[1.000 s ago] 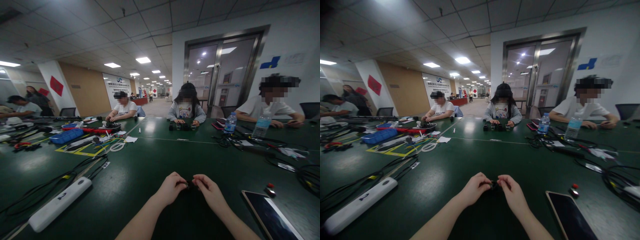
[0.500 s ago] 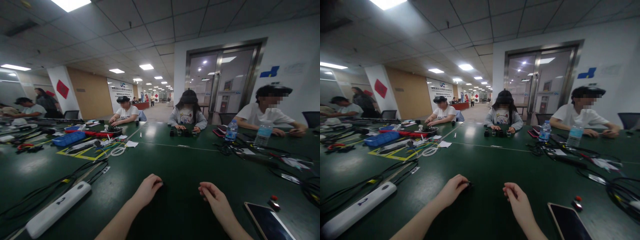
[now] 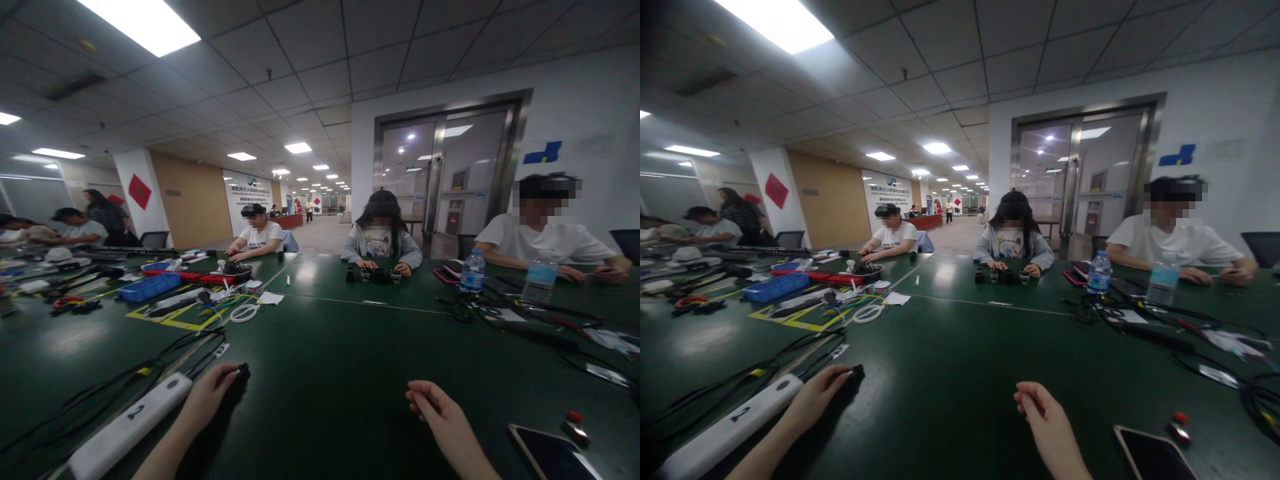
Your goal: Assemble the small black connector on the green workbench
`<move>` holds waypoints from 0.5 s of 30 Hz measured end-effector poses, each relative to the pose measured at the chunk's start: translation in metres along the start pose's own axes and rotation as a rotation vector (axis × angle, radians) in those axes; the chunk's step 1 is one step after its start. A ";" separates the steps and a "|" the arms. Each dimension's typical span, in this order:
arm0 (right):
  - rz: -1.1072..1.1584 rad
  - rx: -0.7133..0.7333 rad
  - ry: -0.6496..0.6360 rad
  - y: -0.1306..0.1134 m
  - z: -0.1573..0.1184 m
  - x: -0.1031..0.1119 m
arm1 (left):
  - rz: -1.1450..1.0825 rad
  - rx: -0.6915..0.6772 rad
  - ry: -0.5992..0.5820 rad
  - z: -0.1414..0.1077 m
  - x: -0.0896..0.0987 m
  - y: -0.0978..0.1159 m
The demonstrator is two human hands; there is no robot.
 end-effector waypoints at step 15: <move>-0.048 -0.131 0.085 0.064 0.025 0.033 | 0.071 -0.069 0.033 -0.001 -0.005 0.004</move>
Point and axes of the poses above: each hand's wrist, its own z-axis towards the middle knuckle, its own x-axis out of the back of the hand, y = z × x, the point moved 7 cm from there along z, towards the middle knuckle, and after that the axes turned 6 degrees about x, right-handed, at the moved point
